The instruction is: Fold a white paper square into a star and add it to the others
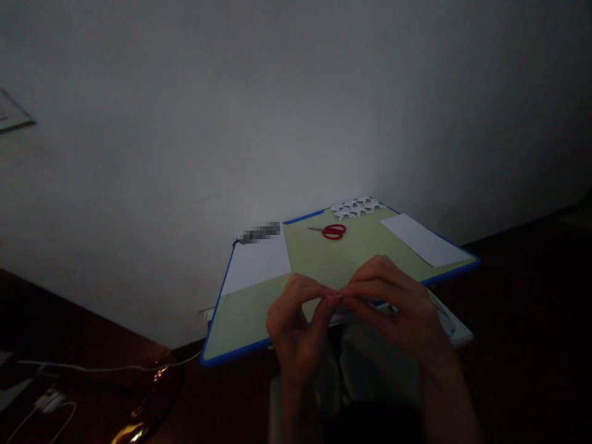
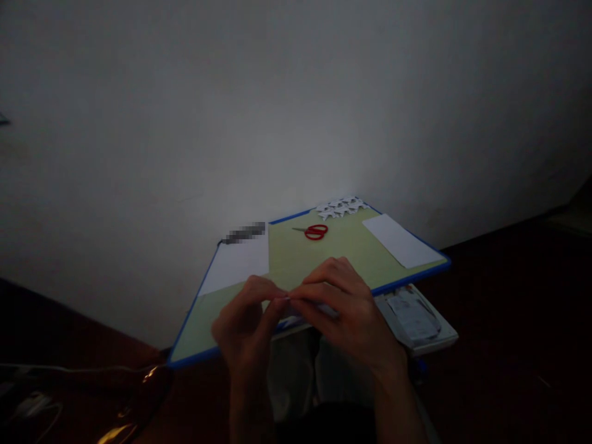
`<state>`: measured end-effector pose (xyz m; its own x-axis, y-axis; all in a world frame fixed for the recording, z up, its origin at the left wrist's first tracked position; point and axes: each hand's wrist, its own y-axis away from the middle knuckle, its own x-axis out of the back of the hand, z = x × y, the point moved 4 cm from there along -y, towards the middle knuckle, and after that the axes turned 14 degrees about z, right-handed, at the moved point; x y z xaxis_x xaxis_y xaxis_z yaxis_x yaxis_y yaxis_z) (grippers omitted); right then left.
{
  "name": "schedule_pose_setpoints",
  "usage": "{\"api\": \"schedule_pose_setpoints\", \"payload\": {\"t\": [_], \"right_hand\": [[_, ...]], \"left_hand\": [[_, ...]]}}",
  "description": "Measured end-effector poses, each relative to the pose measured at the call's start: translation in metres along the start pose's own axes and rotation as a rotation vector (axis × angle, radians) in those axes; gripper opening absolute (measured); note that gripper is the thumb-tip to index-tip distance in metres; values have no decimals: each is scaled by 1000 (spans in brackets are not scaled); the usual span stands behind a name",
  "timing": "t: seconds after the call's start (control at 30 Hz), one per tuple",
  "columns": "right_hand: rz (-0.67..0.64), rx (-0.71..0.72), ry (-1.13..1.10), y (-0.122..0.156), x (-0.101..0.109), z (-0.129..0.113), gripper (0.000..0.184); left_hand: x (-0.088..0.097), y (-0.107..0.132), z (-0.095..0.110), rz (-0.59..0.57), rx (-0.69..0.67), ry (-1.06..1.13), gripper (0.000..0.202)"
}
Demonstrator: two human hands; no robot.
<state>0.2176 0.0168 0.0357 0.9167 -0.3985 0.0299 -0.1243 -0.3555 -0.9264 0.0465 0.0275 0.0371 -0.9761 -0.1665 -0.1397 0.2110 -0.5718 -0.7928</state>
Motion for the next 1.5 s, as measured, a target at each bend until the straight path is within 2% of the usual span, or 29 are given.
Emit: {"api": "schedule_pose_setpoints", "payload": {"t": [0.17,0.4,0.67,0.8,0.93,1.13,1.5], "right_hand": [[1,28,35,0,1,1,10],[30,-50,-96,3,7,1,28],[99,-148,-184,5,8,8,24],[55,-172,-119,3,4,5,29],[36,-130,-121,-1,-2,-3,11],[41,-128,-67,-4,1,-2,7],[-70,-195,-122,3,15,10,37]], "left_hand": [[2,2,1,42,22,-38,10],[5,2,-4,150,109,18,8],[4,-3,-7,77,118,27,9],[1,-3,-4,70,83,-9,11],[-1,-1,-1,47,48,8,11],[0,0,0,51,19,9,13],[5,-4,-5,58,34,-35,15]]}}
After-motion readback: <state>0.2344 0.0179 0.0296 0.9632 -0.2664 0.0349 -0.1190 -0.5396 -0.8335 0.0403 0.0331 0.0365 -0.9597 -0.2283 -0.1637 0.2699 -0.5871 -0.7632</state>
